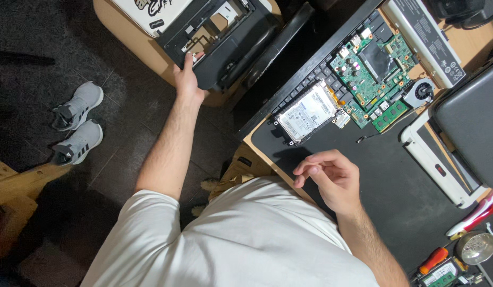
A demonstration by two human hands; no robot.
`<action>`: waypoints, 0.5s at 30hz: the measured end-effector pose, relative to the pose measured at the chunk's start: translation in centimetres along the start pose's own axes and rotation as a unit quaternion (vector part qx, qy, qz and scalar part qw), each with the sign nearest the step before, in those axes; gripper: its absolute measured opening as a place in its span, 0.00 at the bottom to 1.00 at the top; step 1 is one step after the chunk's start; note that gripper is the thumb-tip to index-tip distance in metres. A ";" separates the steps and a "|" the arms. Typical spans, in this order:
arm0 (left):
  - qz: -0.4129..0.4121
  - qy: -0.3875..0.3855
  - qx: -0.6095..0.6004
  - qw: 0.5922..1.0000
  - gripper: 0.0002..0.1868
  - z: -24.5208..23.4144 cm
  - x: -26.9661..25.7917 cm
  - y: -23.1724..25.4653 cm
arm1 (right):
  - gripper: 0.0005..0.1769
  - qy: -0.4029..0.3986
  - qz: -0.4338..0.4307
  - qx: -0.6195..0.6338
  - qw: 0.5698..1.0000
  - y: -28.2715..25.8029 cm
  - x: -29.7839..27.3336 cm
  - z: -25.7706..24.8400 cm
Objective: The person cleans various electronic components on a workbench using a toothbrush and a paintbrush. They scrub a small circuit board, a RAM stick, a hard drive, and a laptop chassis, then place the cleaned items back on the table.
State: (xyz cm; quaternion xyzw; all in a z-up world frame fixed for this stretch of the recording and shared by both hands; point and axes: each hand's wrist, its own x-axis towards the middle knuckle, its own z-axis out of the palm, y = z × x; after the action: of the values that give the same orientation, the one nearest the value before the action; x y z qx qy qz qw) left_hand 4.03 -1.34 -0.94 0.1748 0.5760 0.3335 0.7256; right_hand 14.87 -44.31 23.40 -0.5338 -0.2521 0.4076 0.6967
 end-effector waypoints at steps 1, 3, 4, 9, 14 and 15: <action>0.001 0.001 -0.001 1.000 0.25 0.0 0.8 -0.8 | 0.06 -0.001 0.000 0.001 1.000 0.0 0.0 0.0; 0.107 0.072 0.091 0.987 0.25 -0.1 2.5 -2.4 | 0.06 -0.002 -0.002 -0.003 1.000 -0.1 0.0 0.1; 0.109 0.074 0.090 0.987 0.25 -0.6 3.4 -3.3 | 0.06 -0.003 -0.003 -0.002 1.000 0.0 0.0 0.1; 0.278 0.103 0.276 0.914 0.52 -2.0 7.4 -8.2 | 0.07 -0.008 -0.002 0.002 1.000 0.1 -0.2 -0.3; 0.314 0.205 0.458 0.806 0.62 -2.7 5.8 -6.9 | 0.06 -0.007 0.003 0.003 1.000 0.2 -0.2 -0.2; 0.304 0.193 0.436 0.825 0.64 -3.1 5.8 -6.9 | 0.06 -0.004 0.004 0.002 1.000 0.1 -0.3 -0.2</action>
State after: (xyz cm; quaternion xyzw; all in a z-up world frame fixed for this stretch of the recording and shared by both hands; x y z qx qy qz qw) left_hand 3.71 -2.73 -10.41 0.5710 0.7073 0.2784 0.3102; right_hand 14.87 -44.65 23.23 -0.5322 -0.2518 0.4131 0.6948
